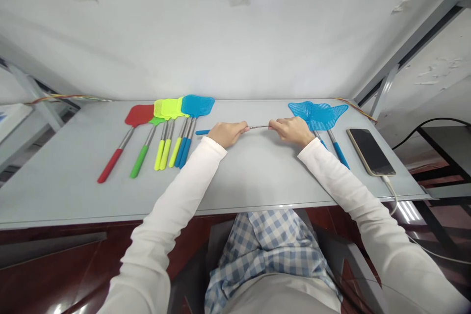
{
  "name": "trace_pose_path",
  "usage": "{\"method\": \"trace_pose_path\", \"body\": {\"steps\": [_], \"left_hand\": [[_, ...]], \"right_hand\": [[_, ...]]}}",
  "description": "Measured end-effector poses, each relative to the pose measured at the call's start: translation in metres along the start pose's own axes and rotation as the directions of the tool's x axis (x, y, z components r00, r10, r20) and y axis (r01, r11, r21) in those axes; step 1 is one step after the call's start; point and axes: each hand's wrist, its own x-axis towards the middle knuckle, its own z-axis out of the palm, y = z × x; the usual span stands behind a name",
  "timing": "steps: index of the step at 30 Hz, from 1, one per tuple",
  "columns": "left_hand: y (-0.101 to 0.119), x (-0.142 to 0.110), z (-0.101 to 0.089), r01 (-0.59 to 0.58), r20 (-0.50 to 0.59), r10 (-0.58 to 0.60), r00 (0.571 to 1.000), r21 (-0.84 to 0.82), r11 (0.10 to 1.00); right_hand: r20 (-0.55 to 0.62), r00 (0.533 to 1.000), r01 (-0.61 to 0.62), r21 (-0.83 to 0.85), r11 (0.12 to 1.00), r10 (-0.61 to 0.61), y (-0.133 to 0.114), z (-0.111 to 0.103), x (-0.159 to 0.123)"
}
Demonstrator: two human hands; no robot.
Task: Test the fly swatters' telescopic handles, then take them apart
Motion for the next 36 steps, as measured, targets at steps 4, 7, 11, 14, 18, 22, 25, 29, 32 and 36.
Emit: {"method": "trace_pose_path", "body": {"steps": [4, 7, 11, 14, 18, 22, 25, 29, 32, 36], "left_hand": [[-0.002, 0.000, -0.003, 0.002, 0.012, -0.002, 1.000, 0.017, 1.000], [-0.004, 0.001, -0.001, 0.013, -0.013, -0.013, 1.000, 0.031, 0.999], [-0.014, -0.001, 0.003, 0.022, -0.035, -0.021, 0.999, 0.036, 0.999], [-0.022, -0.002, 0.004, 0.012, -0.035, -0.010, 0.999, 0.048, 0.999], [-0.033, -0.005, 0.004, 0.005, -0.069, -0.001, 0.998, 0.058, 0.998], [-0.041, -0.008, 0.003, -0.010, -0.102, 0.014, 0.995, 0.046, 0.999], [-0.039, -0.009, 0.002, -0.007, -0.099, 0.009, 0.995, 0.017, 1.000], [-0.026, -0.010, -0.001, 0.031, -0.088, -0.035, 0.996, -0.040, 0.999], [-0.010, -0.007, -0.003, 0.061, -0.099, -0.064, 0.993, -0.032, 0.998], [0.001, -0.004, -0.003, 0.099, -0.113, -0.096, 0.989, 0.024, 0.995]], "right_hand": [[-0.017, 1.000, -0.005, 0.003, 1.000, 0.005, 0.002, -0.002, 0.001], [-0.019, 1.000, -0.017, 0.006, 1.000, 0.017, 0.006, -0.001, 0.000], [-0.034, 0.998, -0.045, -0.001, 0.999, 0.045, 0.016, 0.004, -0.001], [-0.043, 0.998, -0.051, -0.004, 0.999, 0.050, 0.022, 0.006, -0.002], [-0.059, 0.997, -0.057, -0.006, 0.998, 0.057, 0.030, 0.006, -0.004], [-0.052, 0.996, -0.071, -0.011, 0.997, 0.070, 0.035, 0.004, -0.007], [-0.044, 0.996, -0.078, -0.008, 0.997, 0.078, 0.035, 0.005, -0.008], [-0.042, 0.994, -0.099, -0.006, 0.995, 0.099, 0.030, 0.007, -0.008], [-0.042, 0.995, -0.095, 0.011, 0.995, 0.095, 0.021, 0.006, -0.006], [-0.030, 0.998, -0.062, 0.030, 0.998, 0.063, 0.006, 0.004, -0.004]]}}
